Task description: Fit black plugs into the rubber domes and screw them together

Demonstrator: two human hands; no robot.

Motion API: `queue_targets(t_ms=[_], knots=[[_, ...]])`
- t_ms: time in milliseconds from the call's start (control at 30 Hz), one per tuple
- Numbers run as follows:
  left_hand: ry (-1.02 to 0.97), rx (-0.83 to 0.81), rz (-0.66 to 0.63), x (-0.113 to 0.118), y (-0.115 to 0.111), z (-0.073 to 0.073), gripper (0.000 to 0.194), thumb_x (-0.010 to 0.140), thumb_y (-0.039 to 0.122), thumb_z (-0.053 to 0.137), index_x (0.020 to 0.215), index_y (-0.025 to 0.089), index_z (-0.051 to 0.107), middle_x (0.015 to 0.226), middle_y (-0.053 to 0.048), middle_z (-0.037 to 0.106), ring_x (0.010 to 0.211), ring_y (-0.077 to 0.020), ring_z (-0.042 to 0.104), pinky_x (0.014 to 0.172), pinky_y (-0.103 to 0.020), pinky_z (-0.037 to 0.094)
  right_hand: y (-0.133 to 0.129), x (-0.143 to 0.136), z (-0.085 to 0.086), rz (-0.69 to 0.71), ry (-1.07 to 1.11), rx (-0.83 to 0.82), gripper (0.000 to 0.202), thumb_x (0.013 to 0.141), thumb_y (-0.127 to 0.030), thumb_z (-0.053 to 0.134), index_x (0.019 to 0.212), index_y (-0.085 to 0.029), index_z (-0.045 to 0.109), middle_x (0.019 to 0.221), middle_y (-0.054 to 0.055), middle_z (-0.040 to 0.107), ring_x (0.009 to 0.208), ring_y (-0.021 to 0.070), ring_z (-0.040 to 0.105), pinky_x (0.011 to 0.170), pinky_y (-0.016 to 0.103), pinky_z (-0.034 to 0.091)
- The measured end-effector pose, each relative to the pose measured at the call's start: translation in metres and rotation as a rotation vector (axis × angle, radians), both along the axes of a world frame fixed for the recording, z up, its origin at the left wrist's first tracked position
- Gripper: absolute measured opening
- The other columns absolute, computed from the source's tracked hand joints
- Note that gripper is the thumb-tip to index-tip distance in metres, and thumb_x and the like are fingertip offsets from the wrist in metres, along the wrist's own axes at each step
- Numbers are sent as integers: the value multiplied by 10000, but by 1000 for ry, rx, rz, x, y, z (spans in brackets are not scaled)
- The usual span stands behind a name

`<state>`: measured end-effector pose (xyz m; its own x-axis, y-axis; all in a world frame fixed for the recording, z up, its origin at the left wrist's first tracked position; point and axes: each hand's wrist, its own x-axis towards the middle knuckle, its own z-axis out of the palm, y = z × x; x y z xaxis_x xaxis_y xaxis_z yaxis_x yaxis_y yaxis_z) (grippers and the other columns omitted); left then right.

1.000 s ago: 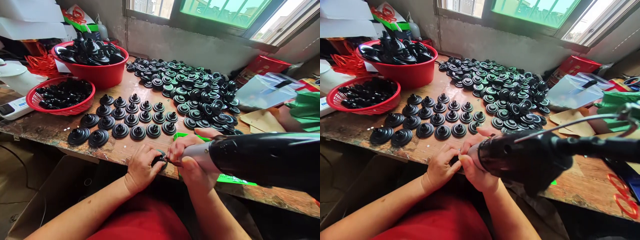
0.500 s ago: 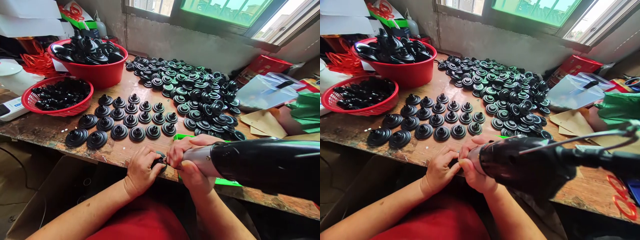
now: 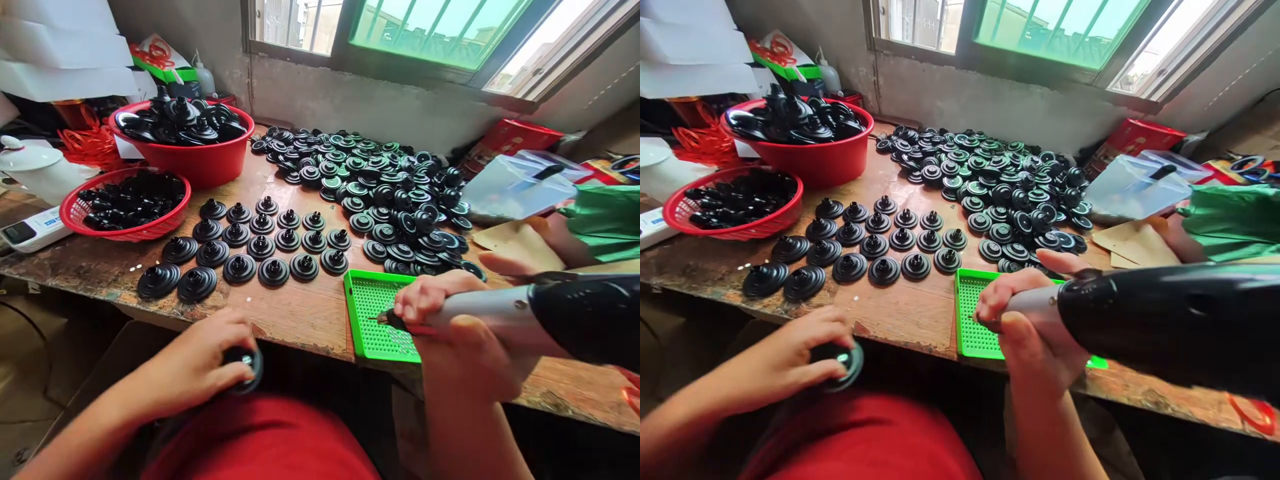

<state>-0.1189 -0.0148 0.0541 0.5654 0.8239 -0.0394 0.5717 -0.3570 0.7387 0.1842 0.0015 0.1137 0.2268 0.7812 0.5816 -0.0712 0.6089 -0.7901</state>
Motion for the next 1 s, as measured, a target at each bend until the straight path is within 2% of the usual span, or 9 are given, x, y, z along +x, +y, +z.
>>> queue_targets(t_ms=[100,167,267,367,433,533,633,800,1000], knots=[[93,60,122,-46,2,4,284,811,420,764,1066,299,724,1041,-13,718,920,-216,691,804,-298,571,1,24,-9,-80,14,9,456,784,-245,780,1210,-256,616,689,-21,647,536,176,573,497,337,496],[82,169,249,-49,11,3,381,840,518,716,1133,274,699,1076,-37,717,940,-242,692,826,-330,577,0,33,-18,-151,-5,-16,476,775,-215,779,1221,-251,614,681,-33,653,544,177,587,521,344,507],[34,393,364,-18,32,0,404,930,508,598,1212,223,644,1177,-86,685,1084,-282,653,975,-422,537,-4,37,-28,-247,-68,-45,502,775,-226,779,1242,-245,595,686,-53,663,547,170,601,552,347,513],[34,582,339,24,56,-7,364,970,386,545,1274,191,597,1263,-127,643,1220,-304,583,1091,-498,461,-8,37,-34,-304,-109,-43,484,798,-254,763,1249,-243,590,680,-58,664,537,163,598,562,343,509],[79,634,307,45,70,-14,331,973,313,534,1267,173,593,1265,-144,634,1228,-311,569,1099,-516,449,-10,38,-37,-302,-110,-36,484,808,-248,754,1262,-245,585,688,-56,665,542,159,594,571,343,509],[153,640,275,61,80,-25,236,969,241,525,1168,160,624,1158,-142,660,1134,-308,596,1037,-508,482,-13,40,-39,-280,-105,-36,494,821,-228,748,1282,-249,573,710,-53,668,559,156,600,592,343,509],[138,644,267,68,76,-33,156,965,202,528,1070,176,640,1061,-115,671,1044,-289,606,971,-475,505,-14,41,-41,-281,-96,-34,502,828,-237,747,1294,-251,561,704,-54,656,571,171,604,604,353,505],[-84,588,215,87,43,-39,127,973,171,537,1047,192,638,1019,-86,678,982,-249,614,914,-417,525,-14,41,-41,-278,-78,-23,484,802,-271,773,1247,-257,585,704,-48,649,560,179,596,593,368,506],[-266,476,227,114,12,-50,273,941,181,603,1212,200,575,1055,-80,686,982,-241,638,883,-399,558,-19,31,-21,-219,-22,-13,455,786,-233,765,1205,-266,591,716,-32,642,573,180,582,557,358,508]])
